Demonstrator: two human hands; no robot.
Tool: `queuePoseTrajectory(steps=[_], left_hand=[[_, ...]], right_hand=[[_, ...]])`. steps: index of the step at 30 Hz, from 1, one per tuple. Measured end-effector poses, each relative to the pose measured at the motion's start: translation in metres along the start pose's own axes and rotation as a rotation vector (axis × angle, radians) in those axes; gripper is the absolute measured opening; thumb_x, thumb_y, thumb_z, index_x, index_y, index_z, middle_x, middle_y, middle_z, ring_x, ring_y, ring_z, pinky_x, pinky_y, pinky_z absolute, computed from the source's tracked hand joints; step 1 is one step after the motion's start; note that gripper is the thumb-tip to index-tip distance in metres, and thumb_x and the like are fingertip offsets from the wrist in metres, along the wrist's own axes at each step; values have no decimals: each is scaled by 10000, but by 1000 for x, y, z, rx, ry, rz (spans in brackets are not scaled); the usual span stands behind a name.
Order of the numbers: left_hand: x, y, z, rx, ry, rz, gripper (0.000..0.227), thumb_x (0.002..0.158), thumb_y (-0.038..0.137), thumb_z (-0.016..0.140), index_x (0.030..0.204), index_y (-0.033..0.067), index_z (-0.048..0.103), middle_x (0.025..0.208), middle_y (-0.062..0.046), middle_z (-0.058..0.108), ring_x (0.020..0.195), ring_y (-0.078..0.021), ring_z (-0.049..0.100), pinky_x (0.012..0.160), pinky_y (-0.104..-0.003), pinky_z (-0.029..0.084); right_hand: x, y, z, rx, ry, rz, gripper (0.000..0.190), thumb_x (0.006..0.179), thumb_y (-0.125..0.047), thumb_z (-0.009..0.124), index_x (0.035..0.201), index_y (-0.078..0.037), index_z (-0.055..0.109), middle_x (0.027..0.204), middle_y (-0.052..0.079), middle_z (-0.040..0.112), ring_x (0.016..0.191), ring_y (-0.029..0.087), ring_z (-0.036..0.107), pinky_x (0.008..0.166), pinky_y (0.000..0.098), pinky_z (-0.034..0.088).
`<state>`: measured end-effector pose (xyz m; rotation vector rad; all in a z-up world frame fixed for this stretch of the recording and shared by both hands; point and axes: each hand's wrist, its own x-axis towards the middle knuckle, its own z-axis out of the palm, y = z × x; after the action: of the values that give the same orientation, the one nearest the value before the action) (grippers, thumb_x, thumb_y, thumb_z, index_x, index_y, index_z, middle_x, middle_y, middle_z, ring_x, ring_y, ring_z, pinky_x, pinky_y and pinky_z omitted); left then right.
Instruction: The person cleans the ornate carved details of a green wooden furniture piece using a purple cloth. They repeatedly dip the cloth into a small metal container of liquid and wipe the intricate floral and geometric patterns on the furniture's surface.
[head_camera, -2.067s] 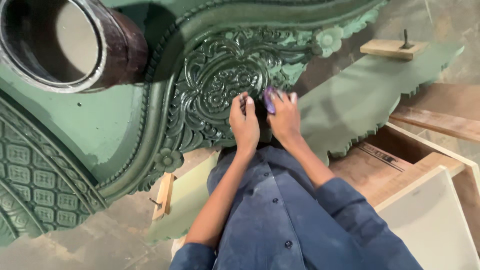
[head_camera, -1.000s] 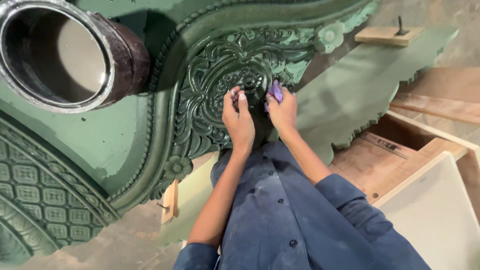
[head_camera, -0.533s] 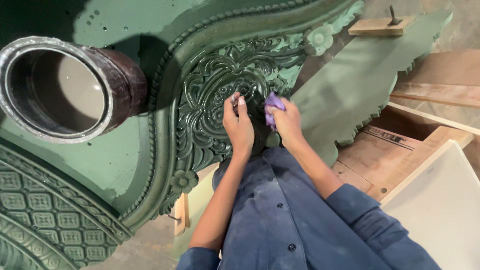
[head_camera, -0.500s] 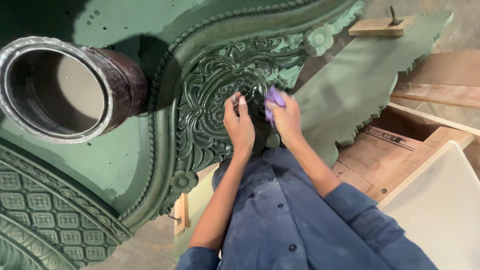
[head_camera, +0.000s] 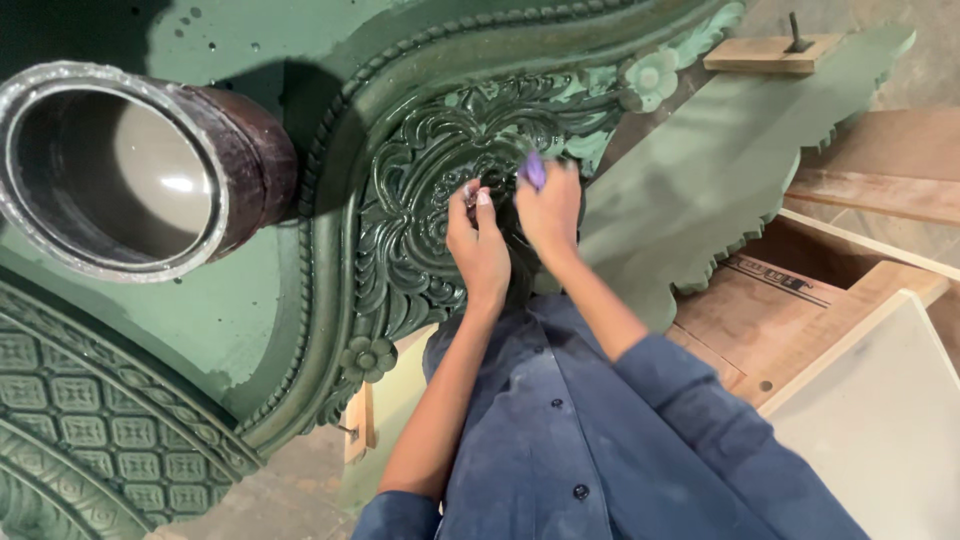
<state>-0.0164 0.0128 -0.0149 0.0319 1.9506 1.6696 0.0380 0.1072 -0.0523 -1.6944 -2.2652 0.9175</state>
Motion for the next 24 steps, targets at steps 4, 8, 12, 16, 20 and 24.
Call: queuePoseTrajectory(steps=[4,8,12,16,20,24], left_hand=[[0,-1,-11,-21,40,20,290,1067,146,530,1279,-34,610,1171,-125,715,1064,-159,673,953,-299,518],[2,0,-20,-37,80,-10,284,1066,148,536,1270,-34,612,1175,-126,720,1068,-161,675,958,-296,520],[4,3,-29,-71,104,-23,294,1060,147,536,1283,-32,605,1182,-126,716,1073,-162,671,970,-301,512],[8,5,-37,-114,166,-19,280,1066,141,544,1273,-36,606,1195,-124,696,1100,-168,661,987,-310,516],[9,5,-40,-84,194,-2,277,1067,140,534,1271,-34,605,1206,-116,685,1110,-168,655,995,-308,517],[11,7,-38,-104,192,-14,283,1061,142,539,1276,-31,600,1209,-117,687,1102,-164,659,987,-309,520]], right_hand=[[29,-28,5,160,-39,-251,315,846,-119,690,1122,33,680,1123,239,594,1044,452,594,922,490,487],[9,-35,-24,-93,-74,-398,444,770,-70,714,1200,35,676,1221,252,546,1105,462,544,927,506,488],[-15,-39,-46,-306,-220,-115,355,817,-88,702,1162,-7,680,1226,219,540,1133,439,554,918,526,506],[1,-63,-21,-326,-144,-194,451,746,-100,755,1152,30,606,1220,236,525,1139,441,554,886,527,520],[23,-82,21,-202,-110,-424,570,766,-71,753,1293,14,553,1204,217,541,1126,433,564,847,531,536],[22,-62,8,-224,-90,-536,430,859,-36,707,1280,-80,633,1218,163,566,1152,398,572,863,505,559]])
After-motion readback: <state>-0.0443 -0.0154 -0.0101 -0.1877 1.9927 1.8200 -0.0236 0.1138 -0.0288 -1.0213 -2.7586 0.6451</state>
